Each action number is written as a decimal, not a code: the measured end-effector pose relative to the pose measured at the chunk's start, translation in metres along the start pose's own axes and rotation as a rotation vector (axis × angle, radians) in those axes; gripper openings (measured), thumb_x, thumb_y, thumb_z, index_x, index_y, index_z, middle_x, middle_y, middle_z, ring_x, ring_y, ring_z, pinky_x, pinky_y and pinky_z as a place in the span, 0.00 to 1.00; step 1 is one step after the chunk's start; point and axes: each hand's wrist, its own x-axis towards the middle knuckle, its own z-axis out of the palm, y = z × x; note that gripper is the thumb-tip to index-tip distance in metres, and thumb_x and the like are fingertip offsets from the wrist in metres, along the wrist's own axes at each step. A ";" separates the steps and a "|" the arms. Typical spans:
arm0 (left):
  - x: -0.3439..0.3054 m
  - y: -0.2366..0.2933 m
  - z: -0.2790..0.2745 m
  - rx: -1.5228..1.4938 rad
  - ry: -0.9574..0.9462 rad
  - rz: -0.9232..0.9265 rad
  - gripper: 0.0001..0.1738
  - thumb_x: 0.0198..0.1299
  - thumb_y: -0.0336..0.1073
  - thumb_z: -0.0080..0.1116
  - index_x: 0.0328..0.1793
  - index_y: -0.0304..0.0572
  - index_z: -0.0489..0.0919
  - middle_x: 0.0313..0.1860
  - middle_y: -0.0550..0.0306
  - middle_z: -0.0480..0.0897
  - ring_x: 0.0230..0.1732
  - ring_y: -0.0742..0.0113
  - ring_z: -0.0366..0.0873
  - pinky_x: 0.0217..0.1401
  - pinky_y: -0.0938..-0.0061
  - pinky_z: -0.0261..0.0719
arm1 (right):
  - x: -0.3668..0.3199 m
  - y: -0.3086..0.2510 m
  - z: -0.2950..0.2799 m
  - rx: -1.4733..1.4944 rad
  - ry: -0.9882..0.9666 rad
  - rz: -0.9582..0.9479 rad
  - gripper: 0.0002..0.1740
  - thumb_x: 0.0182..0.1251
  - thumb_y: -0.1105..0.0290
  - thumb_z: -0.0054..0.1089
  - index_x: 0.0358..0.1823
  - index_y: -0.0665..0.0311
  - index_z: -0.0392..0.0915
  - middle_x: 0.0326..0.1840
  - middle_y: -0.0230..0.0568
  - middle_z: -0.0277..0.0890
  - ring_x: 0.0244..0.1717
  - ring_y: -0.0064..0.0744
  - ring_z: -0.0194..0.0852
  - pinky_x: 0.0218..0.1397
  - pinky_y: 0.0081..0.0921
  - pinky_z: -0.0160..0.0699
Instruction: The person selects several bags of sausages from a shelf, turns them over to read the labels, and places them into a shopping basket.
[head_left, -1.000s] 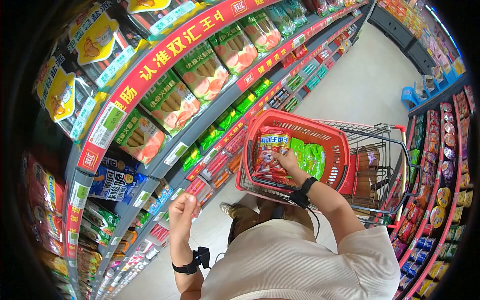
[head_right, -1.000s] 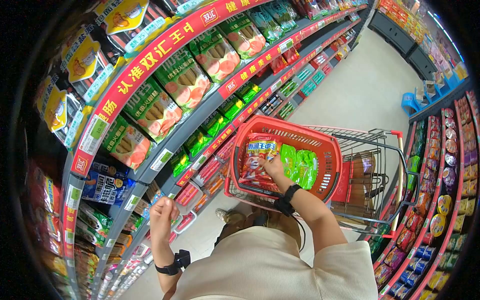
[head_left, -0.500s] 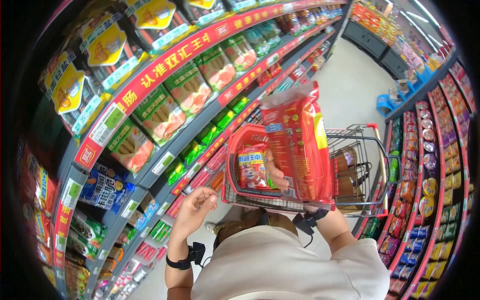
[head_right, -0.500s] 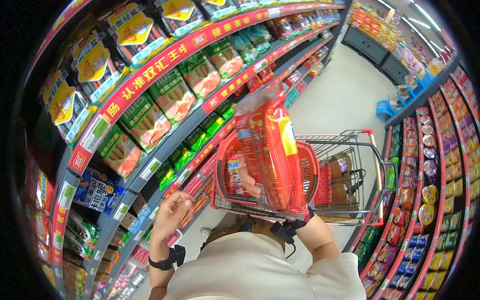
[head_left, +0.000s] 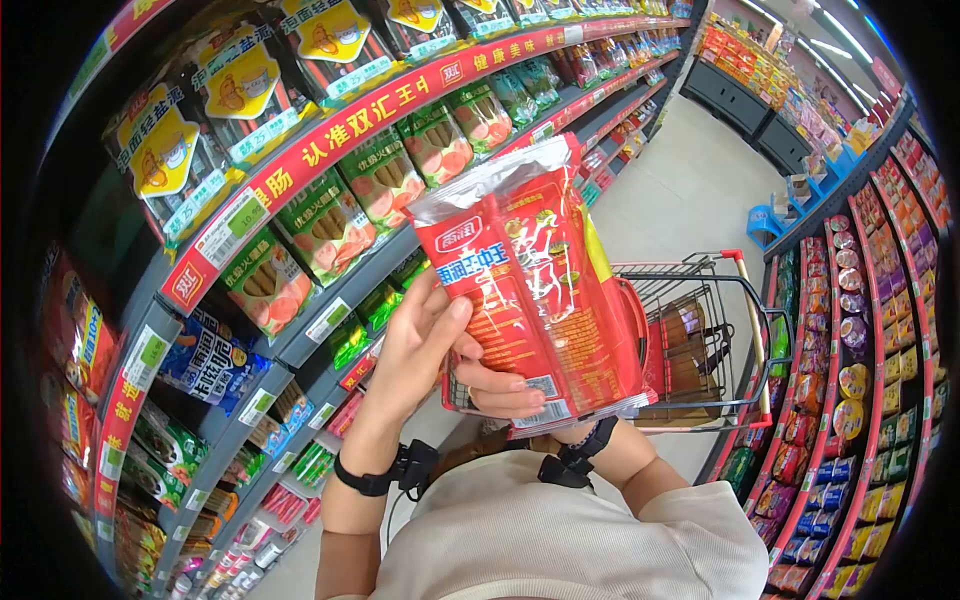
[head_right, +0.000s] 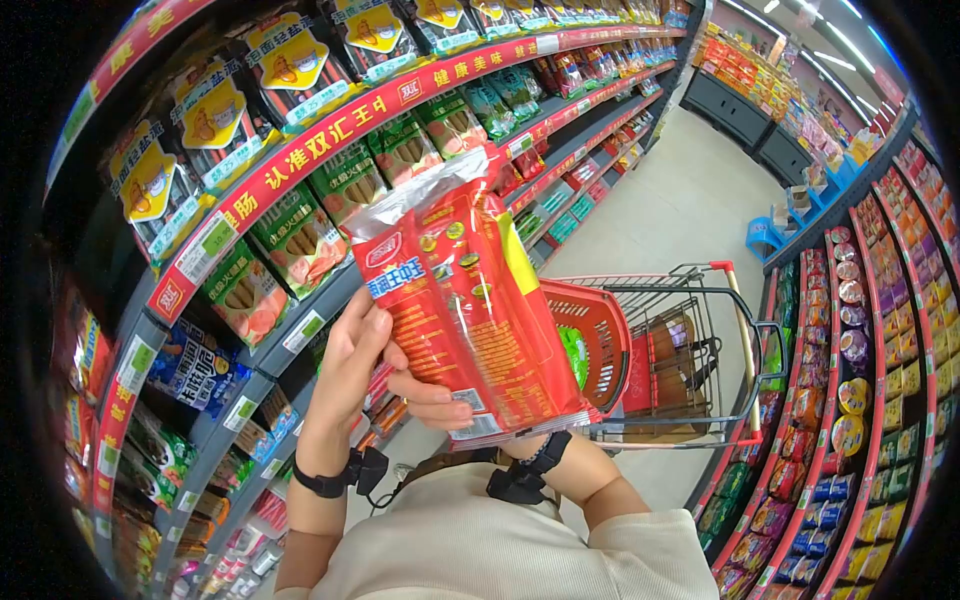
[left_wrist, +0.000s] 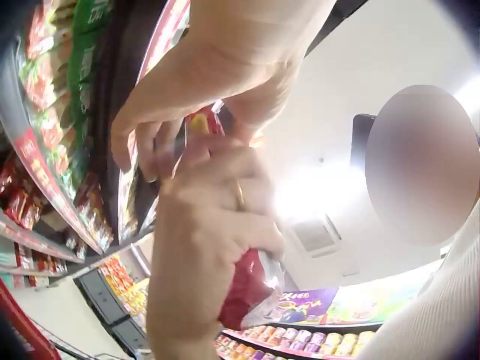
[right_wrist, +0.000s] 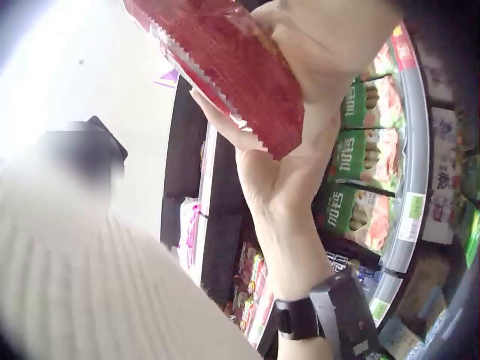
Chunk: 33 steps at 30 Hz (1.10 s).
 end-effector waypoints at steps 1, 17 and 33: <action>0.000 0.006 0.001 -0.068 -0.089 -0.129 0.24 0.66 0.41 0.55 0.62 0.34 0.68 0.45 0.56 0.80 0.32 0.81 0.75 0.30 0.88 0.73 | 0.004 0.005 0.008 0.007 0.004 0.008 0.40 0.64 0.40 0.48 0.54 0.75 0.61 0.29 0.50 0.66 0.19 0.40 0.71 0.18 0.30 0.69; -0.007 -0.010 -0.012 -0.137 0.044 -0.016 0.19 0.67 0.44 0.53 0.57 0.39 0.73 0.37 0.66 0.80 0.20 0.87 0.66 0.18 0.91 0.61 | 0.016 -0.004 0.007 -0.343 0.105 0.046 0.44 0.63 0.38 0.46 0.57 0.80 0.62 0.32 0.57 0.68 0.20 0.41 0.72 0.18 0.29 0.70; -0.018 -0.022 -0.002 -0.281 0.078 -0.034 0.17 0.71 0.42 0.46 0.57 0.37 0.70 0.42 0.62 0.79 0.21 0.85 0.63 0.24 0.90 0.63 | -0.016 0.000 -0.014 -0.140 0.044 0.074 0.45 0.62 0.39 0.51 0.65 0.74 0.57 0.41 0.60 0.68 0.23 0.42 0.71 0.20 0.31 0.69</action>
